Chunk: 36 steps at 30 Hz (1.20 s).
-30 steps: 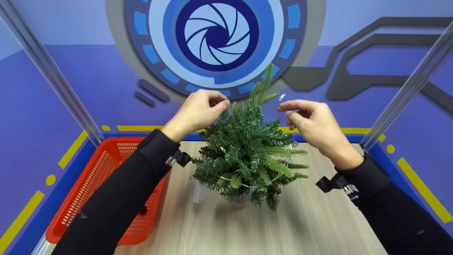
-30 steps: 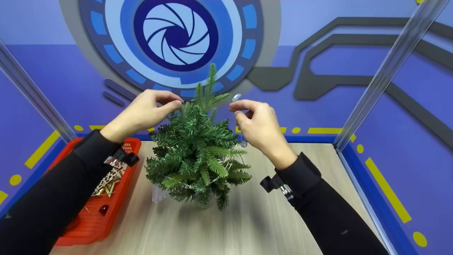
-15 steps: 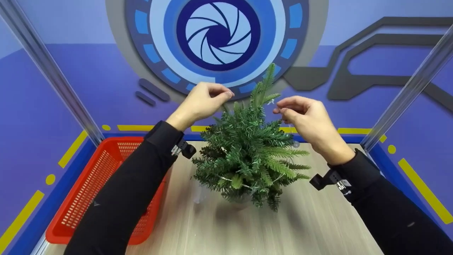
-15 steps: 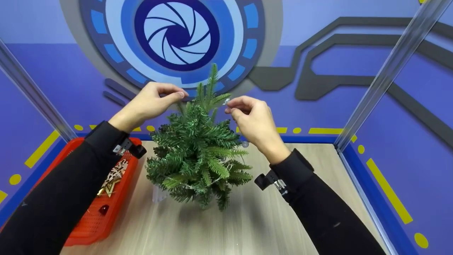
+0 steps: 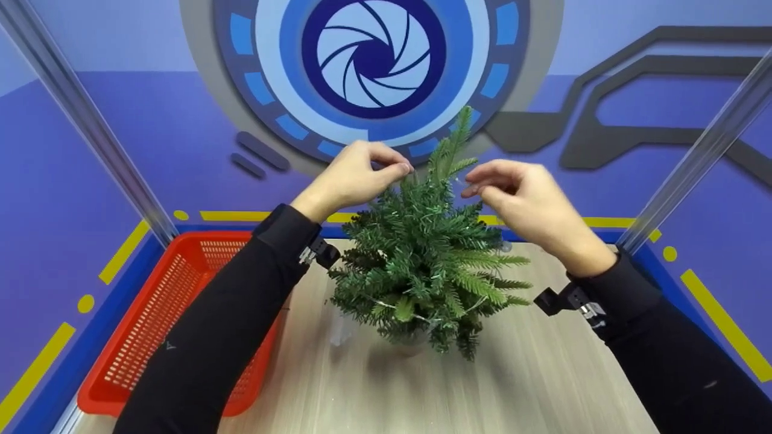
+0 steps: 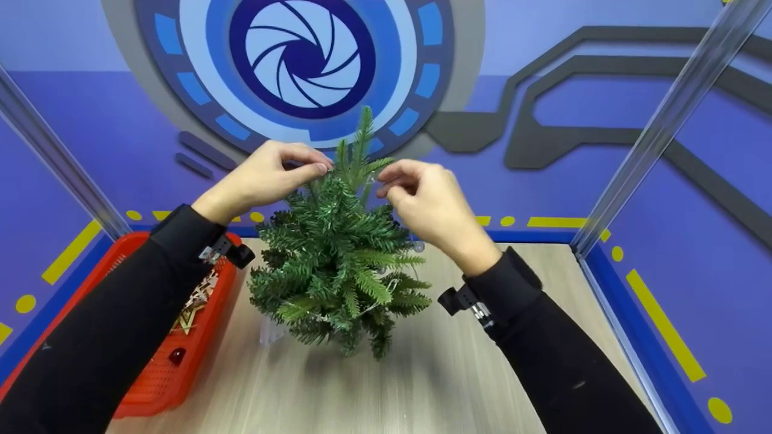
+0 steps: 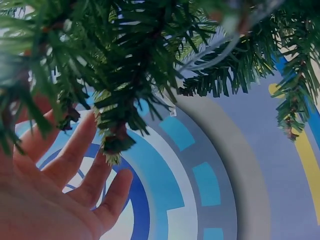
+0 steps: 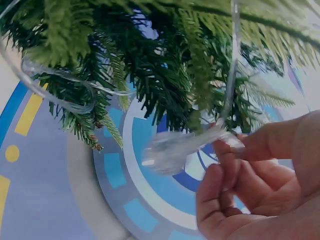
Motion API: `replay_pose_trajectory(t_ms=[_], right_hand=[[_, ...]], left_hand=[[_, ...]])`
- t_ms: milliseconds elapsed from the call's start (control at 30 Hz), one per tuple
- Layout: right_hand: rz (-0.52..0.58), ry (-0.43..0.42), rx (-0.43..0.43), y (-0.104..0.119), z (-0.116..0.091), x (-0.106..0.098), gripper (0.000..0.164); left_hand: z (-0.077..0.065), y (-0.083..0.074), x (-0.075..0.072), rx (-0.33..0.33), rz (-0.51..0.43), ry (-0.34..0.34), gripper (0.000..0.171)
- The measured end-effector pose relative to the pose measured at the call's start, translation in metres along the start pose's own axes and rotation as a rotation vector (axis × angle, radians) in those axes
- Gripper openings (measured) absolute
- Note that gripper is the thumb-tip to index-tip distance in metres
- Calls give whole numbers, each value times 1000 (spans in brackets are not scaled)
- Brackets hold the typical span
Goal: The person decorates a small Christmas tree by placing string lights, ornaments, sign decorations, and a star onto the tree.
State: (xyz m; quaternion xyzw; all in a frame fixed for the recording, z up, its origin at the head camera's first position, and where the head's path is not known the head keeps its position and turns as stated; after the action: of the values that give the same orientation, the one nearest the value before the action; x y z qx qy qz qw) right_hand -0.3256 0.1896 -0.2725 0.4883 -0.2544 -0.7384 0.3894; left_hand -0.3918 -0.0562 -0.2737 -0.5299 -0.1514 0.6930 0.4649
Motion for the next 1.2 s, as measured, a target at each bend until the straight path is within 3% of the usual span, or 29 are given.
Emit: replay_pose_trajectory(t_ms=[133,333,500,633,833,1200], right_hand=[[-75,10,-27,6,-1,3,26],[-102,-16,-63,15,-2,0,28],[-180,-37,-150,23,-3,2,29],[-237,-44,-173,24,-4,7,23],[-257,-6,-147,18,-4,12,23],[-275,68,-202,16,-5,16,22]], left_hand=[[2,-4,3,21,6,35,20],[4,-11,5,20,-15,56,21],[5,-15,8,73,-11,74,17],[6,-16,10,100,16,77,15],[5,-19,13,116,36,92,16],[6,-21,14,141,71,103,18]])
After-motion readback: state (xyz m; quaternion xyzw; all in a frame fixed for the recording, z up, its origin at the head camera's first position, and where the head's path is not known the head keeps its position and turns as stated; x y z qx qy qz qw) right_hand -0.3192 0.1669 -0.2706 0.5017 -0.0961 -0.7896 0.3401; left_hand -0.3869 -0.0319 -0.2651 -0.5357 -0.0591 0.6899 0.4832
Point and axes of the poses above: each hand's wrist, its own z-axis towards the middle knuckle, its own x-axis out of the palm, y = z × x, the point moved 5 cm from there along z, towards the middle knuckle, and after that the axes turned 15 degrees about -y, right-handed, at the moved point
